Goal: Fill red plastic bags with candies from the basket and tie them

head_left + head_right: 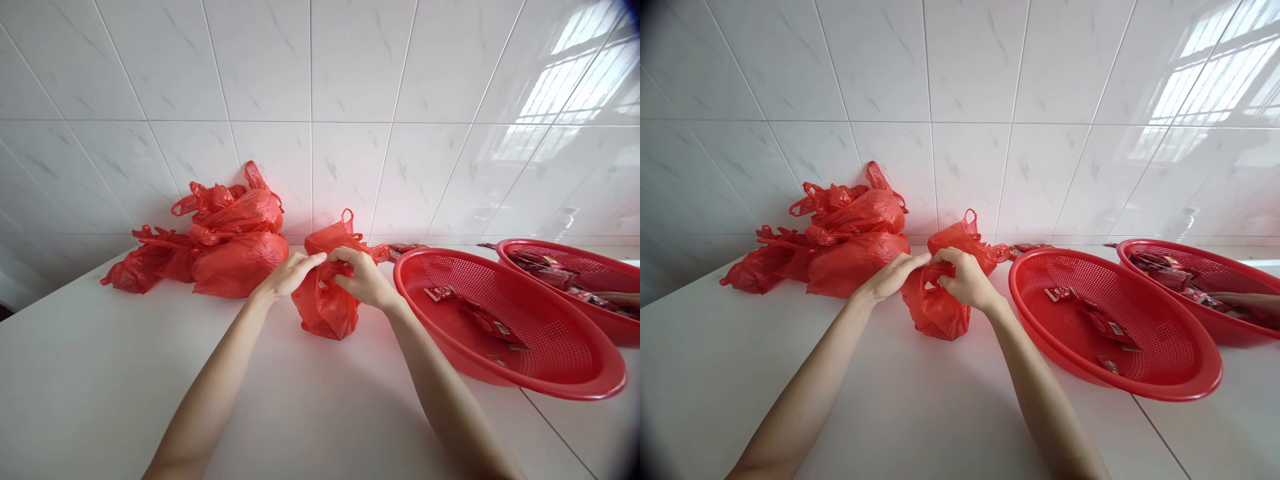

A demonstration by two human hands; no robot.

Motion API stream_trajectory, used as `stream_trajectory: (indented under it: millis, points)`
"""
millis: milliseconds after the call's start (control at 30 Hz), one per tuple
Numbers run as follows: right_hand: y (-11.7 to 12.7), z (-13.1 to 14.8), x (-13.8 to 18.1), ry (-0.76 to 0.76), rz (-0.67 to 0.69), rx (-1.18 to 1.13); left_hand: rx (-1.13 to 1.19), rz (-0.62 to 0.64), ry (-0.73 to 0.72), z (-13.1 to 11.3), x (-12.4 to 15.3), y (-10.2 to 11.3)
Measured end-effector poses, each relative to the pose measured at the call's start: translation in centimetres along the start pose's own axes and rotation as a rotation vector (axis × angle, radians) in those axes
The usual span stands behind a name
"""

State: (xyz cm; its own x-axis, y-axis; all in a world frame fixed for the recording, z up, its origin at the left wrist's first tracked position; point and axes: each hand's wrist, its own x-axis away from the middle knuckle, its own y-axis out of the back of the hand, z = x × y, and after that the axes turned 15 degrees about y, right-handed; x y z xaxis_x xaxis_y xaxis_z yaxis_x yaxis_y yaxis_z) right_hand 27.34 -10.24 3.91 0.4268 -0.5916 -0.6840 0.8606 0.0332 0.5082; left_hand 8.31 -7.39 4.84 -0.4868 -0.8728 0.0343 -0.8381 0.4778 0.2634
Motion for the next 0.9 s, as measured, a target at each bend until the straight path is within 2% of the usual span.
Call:
stream_trajectory:
  millis: [67, 267, 467, 633, 767, 900]
  points:
    - [0.0, -0.1, 0.0, 0.001, -0.011, 0.031, 0.077, 0.076, 0.031, -0.1, 0.0, 0.0]
    - [-0.4, -0.2, 0.0, 0.045, -0.001, 0.100, 0.279, 0.176, 0.063, 0.0, -0.4, 0.1]
    - [-0.6, -0.5, -0.1, 0.148, -0.052, 0.165, 0.303, 0.033, 0.035, 0.4, -0.7, -0.2]
    - [-0.9, -0.2, -0.1, 0.256, -0.095, 0.112, 0.199, 0.038, -0.038, 0.5, -0.7, -0.2]
    - [-1.2, 0.0, -0.2, 0.195, -0.196, 0.001, 0.007, -0.051, -0.186, 0.4, -0.6, 0.4]
    - [-1.2, -0.5, -0.4, 0.109, -0.277, -0.148, -0.167, -0.168, -0.190, 0.8, -0.6, 1.7]
